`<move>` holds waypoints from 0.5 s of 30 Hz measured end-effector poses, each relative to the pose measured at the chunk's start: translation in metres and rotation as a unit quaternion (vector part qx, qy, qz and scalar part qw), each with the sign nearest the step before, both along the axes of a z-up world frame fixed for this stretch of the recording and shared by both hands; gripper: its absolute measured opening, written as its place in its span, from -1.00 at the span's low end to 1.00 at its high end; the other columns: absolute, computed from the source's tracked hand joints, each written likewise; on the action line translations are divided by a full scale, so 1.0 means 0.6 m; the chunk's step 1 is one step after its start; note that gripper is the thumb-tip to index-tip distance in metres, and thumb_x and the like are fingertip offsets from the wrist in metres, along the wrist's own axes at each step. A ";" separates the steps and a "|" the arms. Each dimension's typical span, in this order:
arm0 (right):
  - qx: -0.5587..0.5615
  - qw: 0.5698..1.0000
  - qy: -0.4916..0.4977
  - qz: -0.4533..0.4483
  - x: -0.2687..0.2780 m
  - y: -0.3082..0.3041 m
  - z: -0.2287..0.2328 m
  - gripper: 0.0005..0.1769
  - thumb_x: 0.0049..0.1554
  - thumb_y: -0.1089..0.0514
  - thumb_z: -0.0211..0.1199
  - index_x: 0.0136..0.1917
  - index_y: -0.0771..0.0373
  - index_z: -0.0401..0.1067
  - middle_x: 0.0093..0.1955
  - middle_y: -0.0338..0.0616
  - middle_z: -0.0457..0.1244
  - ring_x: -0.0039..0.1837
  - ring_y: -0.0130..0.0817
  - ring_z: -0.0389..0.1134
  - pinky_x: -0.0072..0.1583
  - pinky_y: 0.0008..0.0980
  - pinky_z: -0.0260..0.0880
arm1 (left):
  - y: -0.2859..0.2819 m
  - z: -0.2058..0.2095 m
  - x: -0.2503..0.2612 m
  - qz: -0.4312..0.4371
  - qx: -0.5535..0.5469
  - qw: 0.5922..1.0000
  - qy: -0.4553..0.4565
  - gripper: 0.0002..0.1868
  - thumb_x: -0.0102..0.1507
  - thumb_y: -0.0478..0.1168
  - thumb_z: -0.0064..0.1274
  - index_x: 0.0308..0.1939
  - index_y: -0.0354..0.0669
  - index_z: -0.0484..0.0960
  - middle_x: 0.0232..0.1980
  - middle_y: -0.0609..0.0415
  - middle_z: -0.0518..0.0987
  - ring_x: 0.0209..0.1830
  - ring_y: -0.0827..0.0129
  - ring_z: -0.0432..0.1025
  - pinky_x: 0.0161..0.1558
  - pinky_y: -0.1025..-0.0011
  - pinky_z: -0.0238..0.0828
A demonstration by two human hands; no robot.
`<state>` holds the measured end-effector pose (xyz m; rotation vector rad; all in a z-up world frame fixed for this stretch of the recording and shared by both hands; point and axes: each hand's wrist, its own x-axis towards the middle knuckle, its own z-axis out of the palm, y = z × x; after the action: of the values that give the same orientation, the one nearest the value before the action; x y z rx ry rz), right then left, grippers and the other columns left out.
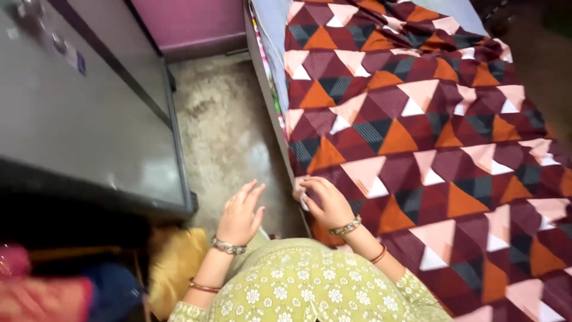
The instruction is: Spreading out a patterned bedsheet on a bed and tucking the edges under the mattress.
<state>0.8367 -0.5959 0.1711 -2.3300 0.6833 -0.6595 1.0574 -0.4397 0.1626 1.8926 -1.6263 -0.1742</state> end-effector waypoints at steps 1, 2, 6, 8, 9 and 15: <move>0.000 1.000 -0.006 -0.006 0.028 -0.013 -0.005 -0.64 0.14 0.15 0.29 0.20 0.23 0.42 0.26 -0.02 0.31 0.33 -0.04 0.34 0.30 -0.19 0.38 | -0.017 0.004 0.031 -0.006 0.000 1.000 -0.006 -0.39 0.20 -0.19 0.13 0.35 -0.08 0.44 0.36 -0.10 0.43 0.24 0.00 0.40 0.19 0.10 0.35; 0.007 1.000 0.010 0.000 0.060 -0.033 -0.008 -0.62 0.11 0.16 0.28 0.21 0.24 0.43 0.25 0.00 0.30 0.30 -0.02 0.34 0.28 -0.18 0.37 | -0.042 0.010 0.065 -0.031 -0.011 0.999 0.006 -0.41 0.20 -0.21 0.13 0.33 -0.09 0.44 0.35 -0.10 0.43 0.23 0.01 0.41 0.16 0.12 0.37; 0.115 0.985 0.119 -0.036 0.195 -0.098 0.027 -0.62 0.10 0.10 0.27 0.19 0.15 0.44 0.30 -0.12 0.29 0.15 -0.11 0.40 0.17 -0.23 0.43 | -0.127 0.040 0.188 -0.082 0.031 0.995 0.042 -0.48 0.20 -0.24 0.12 0.27 -0.08 0.50 0.27 -0.03 0.51 0.11 0.04 0.49 0.07 0.15 0.45; 0.065 0.994 0.080 -0.024 0.245 -0.133 0.012 -0.64 0.11 0.12 0.28 0.19 0.18 0.44 0.27 -0.08 0.30 0.21 -0.08 0.38 0.21 -0.20 0.41 | -0.163 0.037 0.242 -0.086 0.049 0.994 0.051 -0.52 0.21 -0.24 0.11 0.24 -0.09 0.52 0.25 -0.03 0.53 0.07 0.03 0.51 0.05 0.17 0.47; 0.013 0.999 0.042 -0.006 0.265 -0.148 0.003 -0.65 0.12 0.14 0.29 0.18 0.21 0.44 0.24 -0.05 0.32 0.27 -0.05 0.36 0.25 -0.17 0.39 | -0.178 0.033 0.264 -0.083 0.065 0.993 0.061 -0.56 0.22 -0.25 0.10 0.21 -0.09 0.54 0.23 -0.04 0.54 0.04 0.02 0.52 0.03 0.18 0.49; 0.024 0.998 0.047 -0.019 0.354 -0.261 -0.009 -0.64 0.09 0.14 0.30 0.17 0.20 0.44 0.20 -0.04 0.33 0.24 -0.05 0.37 0.22 -0.18 0.40 | -0.267 0.021 0.359 -0.112 0.056 0.989 0.082 -0.58 0.22 -0.25 0.09 0.18 -0.10 0.56 0.20 -0.04 0.56 0.03 0.03 0.53 0.01 0.18 0.50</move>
<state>1.0489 -0.7524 0.1659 -2.3203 0.7800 -0.5472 1.2725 -0.5999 0.1753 1.7210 -1.7431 -0.5131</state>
